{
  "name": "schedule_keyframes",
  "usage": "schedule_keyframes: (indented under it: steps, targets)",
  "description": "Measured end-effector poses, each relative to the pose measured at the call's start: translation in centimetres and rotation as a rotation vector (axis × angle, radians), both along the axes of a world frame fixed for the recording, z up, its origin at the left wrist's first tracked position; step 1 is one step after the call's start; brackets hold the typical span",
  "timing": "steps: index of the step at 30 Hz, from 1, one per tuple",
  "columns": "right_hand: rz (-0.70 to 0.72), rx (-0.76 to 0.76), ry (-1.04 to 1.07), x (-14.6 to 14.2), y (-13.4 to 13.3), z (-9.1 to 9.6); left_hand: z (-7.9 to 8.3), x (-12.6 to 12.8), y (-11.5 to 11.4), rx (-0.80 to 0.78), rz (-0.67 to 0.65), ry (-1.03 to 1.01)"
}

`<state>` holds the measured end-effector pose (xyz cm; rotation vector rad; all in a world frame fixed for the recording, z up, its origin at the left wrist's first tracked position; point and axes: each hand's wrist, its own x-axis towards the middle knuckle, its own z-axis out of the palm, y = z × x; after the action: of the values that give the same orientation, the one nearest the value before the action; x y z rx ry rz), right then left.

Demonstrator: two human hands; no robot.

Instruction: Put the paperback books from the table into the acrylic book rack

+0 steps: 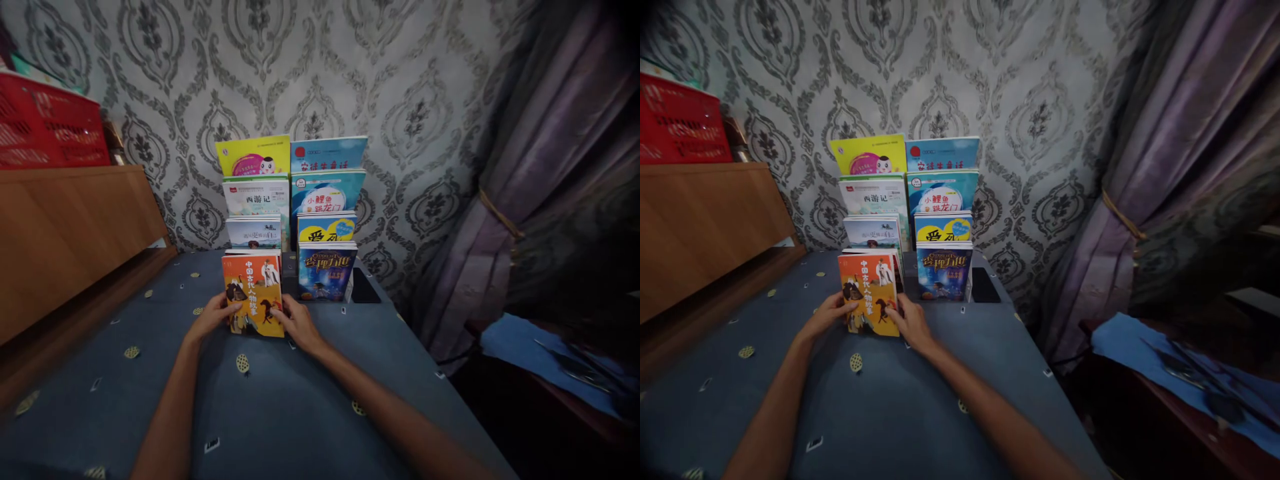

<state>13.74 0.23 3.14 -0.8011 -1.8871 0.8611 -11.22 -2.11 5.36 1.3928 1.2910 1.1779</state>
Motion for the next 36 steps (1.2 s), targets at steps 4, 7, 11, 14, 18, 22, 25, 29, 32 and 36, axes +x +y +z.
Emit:
schedule_keyframes:
  steps: [4,7,11,14,18,22,25,29,32,36]
  targets:
    - [-0.029,0.028,-0.008,-1.2,1.2,0.6,0.0,0.3,0.3,0.086,0.111,-0.084]
    - [-0.048,0.046,-0.013,-1.5,1.9,1.0,0.0,0.8,0.4,0.14,0.138,-0.141]
    - [-0.054,0.075,-0.017,-1.3,2.7,1.7,0.1,1.3,0.9,0.204,0.163,-0.145]
    - [-0.057,0.106,-0.021,-1.2,3.3,2.4,0.6,1.5,1.5,0.243,0.175,-0.117]
    - [-0.074,0.144,-0.032,-1.2,4.2,3.6,1.9,1.3,2.5,0.316,0.219,-0.051]
    - [-0.086,0.172,-0.032,-1.6,5.1,4.6,3.1,1.1,3.5,0.368,0.244,-0.025]
    - [-0.079,0.174,-0.022,-1.6,5.6,4.9,3.5,1.3,3.9,0.417,0.263,-0.018]
    - [-0.044,0.172,-0.033,-0.9,5.9,5.0,3.8,2.0,3.9,0.433,0.291,-0.011]
    - [-0.043,0.175,-0.021,-0.3,6.1,5.3,4.2,2.5,3.8,0.509,0.284,-0.013]
    - [0.0,0.152,0.03,0.2,5.9,6.2,4.7,2.5,3.1,0.523,0.32,0.065]
